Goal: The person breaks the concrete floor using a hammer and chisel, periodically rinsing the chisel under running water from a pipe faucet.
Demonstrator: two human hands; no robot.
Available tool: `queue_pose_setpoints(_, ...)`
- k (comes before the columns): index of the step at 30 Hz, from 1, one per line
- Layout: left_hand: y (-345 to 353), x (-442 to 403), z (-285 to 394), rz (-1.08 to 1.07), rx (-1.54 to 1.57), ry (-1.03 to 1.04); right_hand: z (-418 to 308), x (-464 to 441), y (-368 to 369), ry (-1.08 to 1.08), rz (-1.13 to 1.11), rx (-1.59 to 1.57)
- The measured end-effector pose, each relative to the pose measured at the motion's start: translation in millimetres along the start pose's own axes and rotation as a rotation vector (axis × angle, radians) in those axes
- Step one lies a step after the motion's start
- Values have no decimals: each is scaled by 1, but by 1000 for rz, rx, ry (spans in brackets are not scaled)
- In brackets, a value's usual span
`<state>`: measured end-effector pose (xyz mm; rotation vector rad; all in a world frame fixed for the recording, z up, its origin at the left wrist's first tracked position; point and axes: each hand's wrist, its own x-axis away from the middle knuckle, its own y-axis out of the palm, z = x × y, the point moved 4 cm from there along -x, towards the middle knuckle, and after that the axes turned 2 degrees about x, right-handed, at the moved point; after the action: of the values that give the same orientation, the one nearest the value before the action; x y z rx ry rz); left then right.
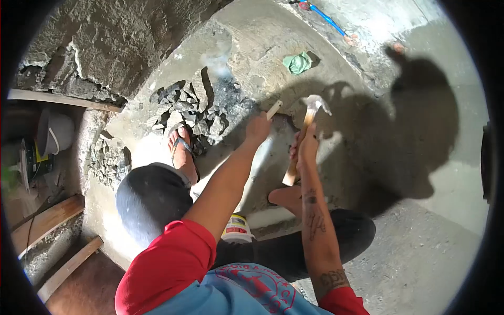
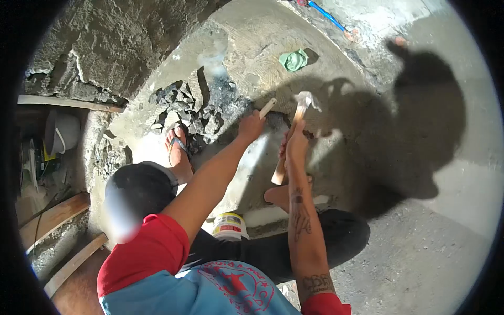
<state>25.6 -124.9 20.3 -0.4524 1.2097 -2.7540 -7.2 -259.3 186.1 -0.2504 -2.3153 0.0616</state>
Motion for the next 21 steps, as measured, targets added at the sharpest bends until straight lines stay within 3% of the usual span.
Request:
queue_pose_setpoints(4,-1,-3,-2,-65,180,-225,27,-14,20,-46,-23,34)
queue_pose_setpoints(6,-8,-6,-1,-68,188,-247,28,-35,23,-293,9,1)
queue_pose_setpoints(9,-7,-8,-2,-49,226,-251,43,-63,44,-342,-5,15)
queue_pose_setpoints(10,-5,-7,-4,-44,254,-236,43,-68,47,-341,-9,17)
queue_pose_setpoints(12,-4,-8,-8,-42,217,-210,54,-79,54,0,-57,325)
queue_pose_setpoints(16,-4,-11,-10,-8,178,-146,10,-66,51,-83,18,298)
queue_pose_setpoints(18,-4,-12,-8,-36,204,-184,-17,-50,47,-427,50,27)
queue_pose_setpoints(19,-5,-12,-8,-60,222,-213,-13,-53,46,-422,46,35)
queue_pose_setpoints(21,-2,-15,-12,-68,214,-218,-4,-58,44,-677,109,-138)
